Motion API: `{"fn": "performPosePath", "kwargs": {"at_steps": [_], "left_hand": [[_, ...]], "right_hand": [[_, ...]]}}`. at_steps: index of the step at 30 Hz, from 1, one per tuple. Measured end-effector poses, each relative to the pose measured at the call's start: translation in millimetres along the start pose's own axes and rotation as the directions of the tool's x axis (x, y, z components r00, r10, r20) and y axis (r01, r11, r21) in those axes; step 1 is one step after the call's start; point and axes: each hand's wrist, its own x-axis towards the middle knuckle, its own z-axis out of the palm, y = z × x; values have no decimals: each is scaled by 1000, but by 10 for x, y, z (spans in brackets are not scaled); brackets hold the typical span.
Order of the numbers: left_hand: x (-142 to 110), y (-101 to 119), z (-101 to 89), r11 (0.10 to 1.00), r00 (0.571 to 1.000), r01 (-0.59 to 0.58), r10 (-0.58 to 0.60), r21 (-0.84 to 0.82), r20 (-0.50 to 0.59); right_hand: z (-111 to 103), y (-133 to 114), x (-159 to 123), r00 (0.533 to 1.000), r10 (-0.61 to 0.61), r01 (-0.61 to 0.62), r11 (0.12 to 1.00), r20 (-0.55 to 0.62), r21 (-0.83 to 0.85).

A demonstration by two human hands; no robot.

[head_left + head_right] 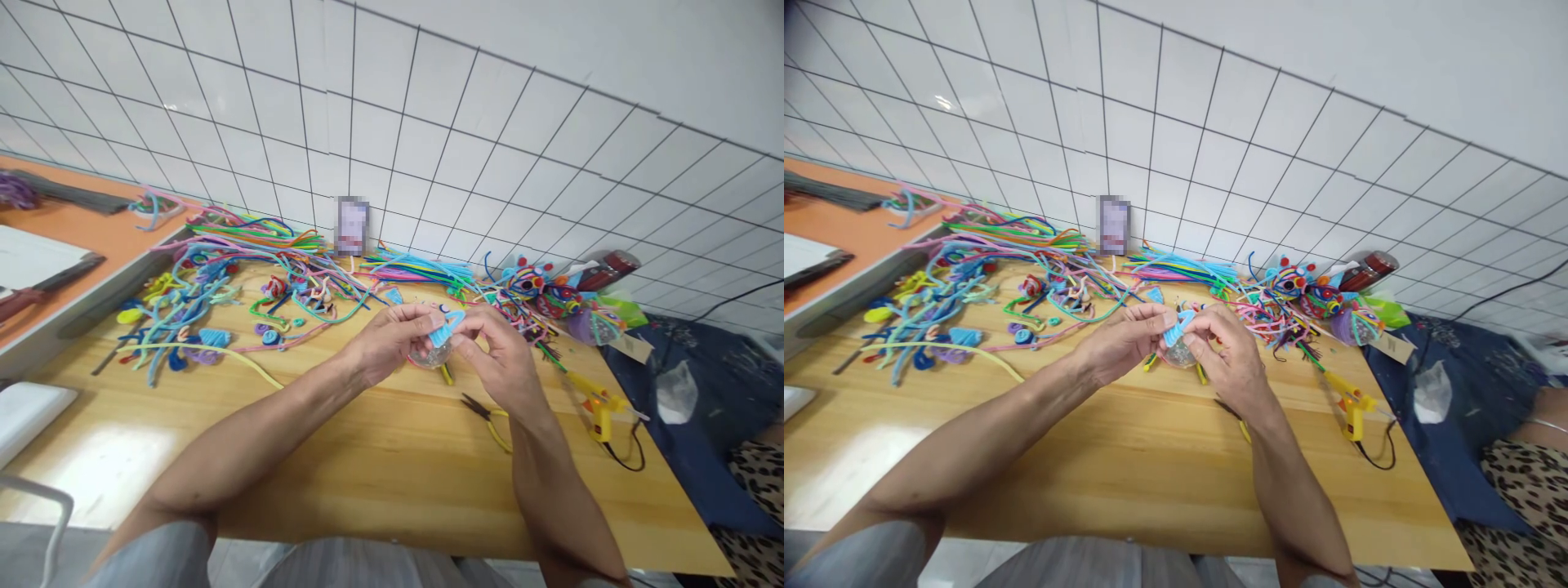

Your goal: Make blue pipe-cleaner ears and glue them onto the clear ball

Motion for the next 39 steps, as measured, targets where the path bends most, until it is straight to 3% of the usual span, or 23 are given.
{"fn": "performPosePath", "kwargs": {"at_steps": [10,14,18,24,28,39], "left_hand": [[-32,19,37,999,999,35,-35,3,8],[-48,-3,62,992,989,-125,127,32,-75],[-70,-60,84,938,931,-320,337,132,-141],[-117,-100,118,873,880,-406,453,272,-143],[-125,-94,120,855,873,-417,471,308,-128],[-108,-94,108,850,881,-407,462,333,-100]], "right_hand": [[2,32,2,997,-32,31,999,-70,-19],[50,-21,-52,977,107,-121,990,-185,-66],[132,-92,-98,959,181,-191,981,-217,-27],[219,-96,-109,943,271,-246,959,-195,142],[220,-90,-117,947,252,-224,963,-201,152],[202,-164,-73,971,77,-91,994,-228,-54]]}}
